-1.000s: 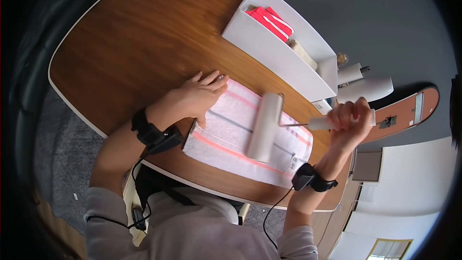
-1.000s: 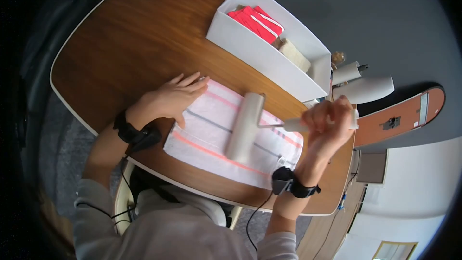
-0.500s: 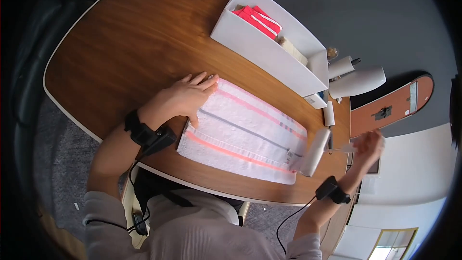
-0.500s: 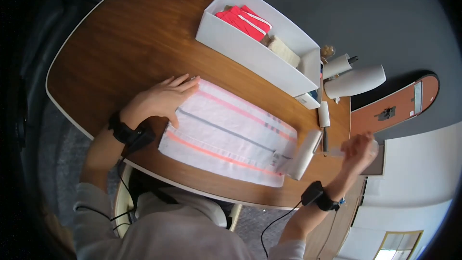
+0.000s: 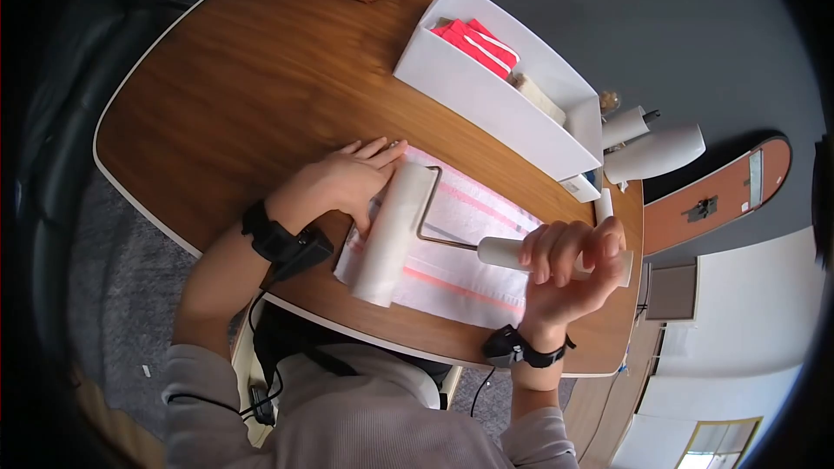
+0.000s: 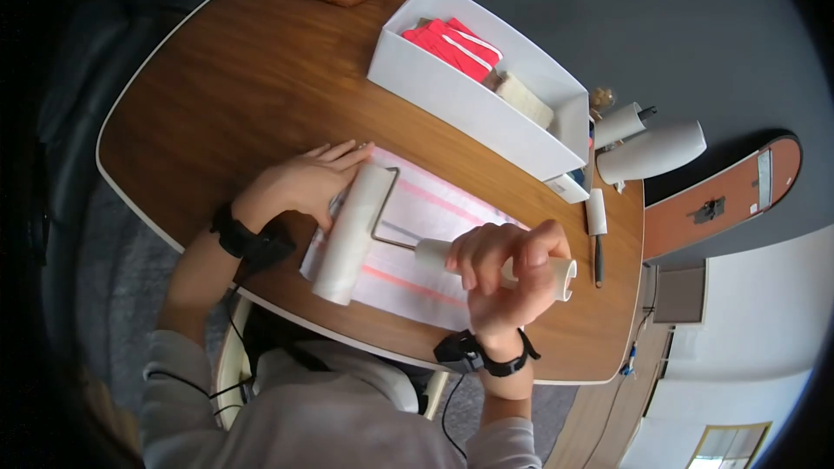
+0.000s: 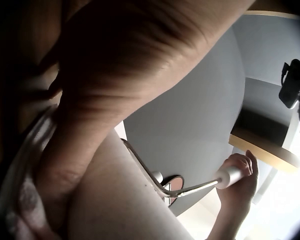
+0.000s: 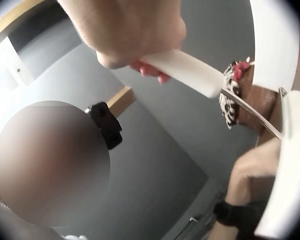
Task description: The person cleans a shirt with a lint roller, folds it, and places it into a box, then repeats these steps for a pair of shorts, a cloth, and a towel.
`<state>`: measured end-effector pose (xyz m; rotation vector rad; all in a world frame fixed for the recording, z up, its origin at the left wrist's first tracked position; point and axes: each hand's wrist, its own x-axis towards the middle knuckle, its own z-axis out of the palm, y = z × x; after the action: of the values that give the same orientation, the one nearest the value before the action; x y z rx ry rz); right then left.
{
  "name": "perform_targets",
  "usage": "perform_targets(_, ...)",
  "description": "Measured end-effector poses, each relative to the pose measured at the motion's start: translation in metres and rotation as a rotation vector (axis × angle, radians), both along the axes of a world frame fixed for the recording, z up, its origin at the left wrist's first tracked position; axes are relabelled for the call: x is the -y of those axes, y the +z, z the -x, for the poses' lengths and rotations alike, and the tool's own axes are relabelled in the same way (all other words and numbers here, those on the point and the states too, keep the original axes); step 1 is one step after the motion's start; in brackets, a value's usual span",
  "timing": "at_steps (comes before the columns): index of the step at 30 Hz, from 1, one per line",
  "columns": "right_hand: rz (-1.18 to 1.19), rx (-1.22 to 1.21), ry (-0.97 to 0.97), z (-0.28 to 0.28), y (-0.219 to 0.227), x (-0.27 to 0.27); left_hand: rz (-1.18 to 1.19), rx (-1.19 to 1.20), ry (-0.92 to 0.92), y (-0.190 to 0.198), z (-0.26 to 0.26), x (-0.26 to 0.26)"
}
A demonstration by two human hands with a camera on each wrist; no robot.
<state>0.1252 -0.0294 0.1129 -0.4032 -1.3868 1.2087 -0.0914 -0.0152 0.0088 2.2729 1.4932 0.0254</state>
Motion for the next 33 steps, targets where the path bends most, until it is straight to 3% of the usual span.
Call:
perform_targets(7, -0.053, 0.273, -0.273, -0.046, 0.024, -0.013, -0.031, 0.05, 0.026, -0.002, -0.002, 0.002)
perform_targets(19, 0.035, 0.348, -0.538, -0.178, 0.036, -0.033, -0.005, 0.026, 0.009, 0.004, -0.006, 0.001)
perform_targets(22, 0.017, 0.18, -0.488, -0.204, 0.028, -0.041, -0.024, 0.022, -0.024, 0.006, -0.006, -0.001)
perform_targets(30, 0.142, 0.148, -0.812, -0.234, 0.041, -0.043, -0.041, 0.031, -0.032, 0.0, -0.003, -0.001)
perform_targets(31, 0.155, 0.092, -0.907, -0.244, 0.045, -0.045, -0.041, 0.032, -0.032, -0.002, -0.002, -0.001)
perform_targets(33, 0.091, -0.131, -0.909, -0.276, 0.054, -0.049, -0.035, 0.029, -0.041, -0.001, -0.003, -0.001)
